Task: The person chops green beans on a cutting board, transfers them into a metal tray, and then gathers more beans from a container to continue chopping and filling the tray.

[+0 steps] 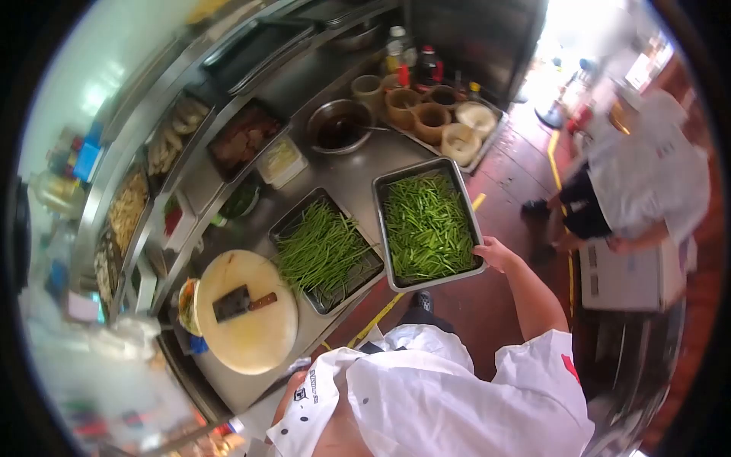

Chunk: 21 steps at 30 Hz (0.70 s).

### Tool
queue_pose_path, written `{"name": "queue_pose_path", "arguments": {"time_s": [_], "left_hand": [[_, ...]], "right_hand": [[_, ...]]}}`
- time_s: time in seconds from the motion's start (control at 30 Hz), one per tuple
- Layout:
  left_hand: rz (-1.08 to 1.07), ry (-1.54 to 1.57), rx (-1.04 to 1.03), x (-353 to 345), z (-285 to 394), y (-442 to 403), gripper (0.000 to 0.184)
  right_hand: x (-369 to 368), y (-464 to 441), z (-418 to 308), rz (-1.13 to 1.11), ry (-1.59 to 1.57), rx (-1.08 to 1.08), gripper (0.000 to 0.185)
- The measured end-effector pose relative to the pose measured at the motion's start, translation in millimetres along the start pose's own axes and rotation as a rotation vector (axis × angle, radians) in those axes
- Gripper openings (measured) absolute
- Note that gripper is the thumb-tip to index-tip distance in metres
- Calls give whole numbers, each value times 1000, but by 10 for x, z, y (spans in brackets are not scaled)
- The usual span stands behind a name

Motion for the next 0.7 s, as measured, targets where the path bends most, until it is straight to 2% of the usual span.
{"name": "queue_pose_path", "arguments": {"time_s": [0.03,0.07,0.1,0.13,0.17,0.2,0.23,0.27,0.3,0.37,0.43,0.5,0.57,0.63,0.7], "left_hand": [[33,-6,173,-21,-212,78,22],[73,23,195,44,-495,78,22],[-39,82,181,94,-819,28,18],[-152,143,163,6,-1004,105,14],[-32,151,124,-193,-746,316,13],[80,153,98,-407,-310,515,13],[83,57,13,-495,-482,412,11],[108,122,94,-631,-1,467,10],[191,311,259,-767,224,367,11],[252,162,103,-950,961,201,14],[220,-346,-240,-886,954,-274,17],[397,-434,-420,-1017,1784,-373,20],[489,-537,-712,-1004,2277,-673,25],[431,-764,-707,-927,2801,-901,32],[370,-921,-705,-856,3093,-1224,56]], "right_hand": [[134,-295,-42,-34,-3,60,34],[314,-620,-30,-15,116,14,34],[297,-718,-247,-57,145,11,34],[232,-611,-528,-5,186,-28,34],[221,-580,-675,50,235,-81,35],[499,-1285,-341,-7,240,-14,34],[514,-1358,-382,-35,276,-52,34],[502,-1470,-484,-19,206,-30,35],[459,-1573,-619,3,131,-1,37],[423,-1743,-724,7,144,16,39],[433,-1762,-748,26,148,45,42],[489,-1813,-728,232,43,201,46],[446,-1552,-646,289,13,159,46],[462,-1312,-398,401,32,151,43],[334,-915,-101,386,7,-22,41]]}}
Point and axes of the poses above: each hand's wrist, its own y-axis away from the middle knuckle, its own x-axis out of the back of the hand, z = x × y, the point moved 2 cm from there along -y, towards the middle knuckle, and after that the axes turned 10 degrees about -x, right-handed, at the moved point
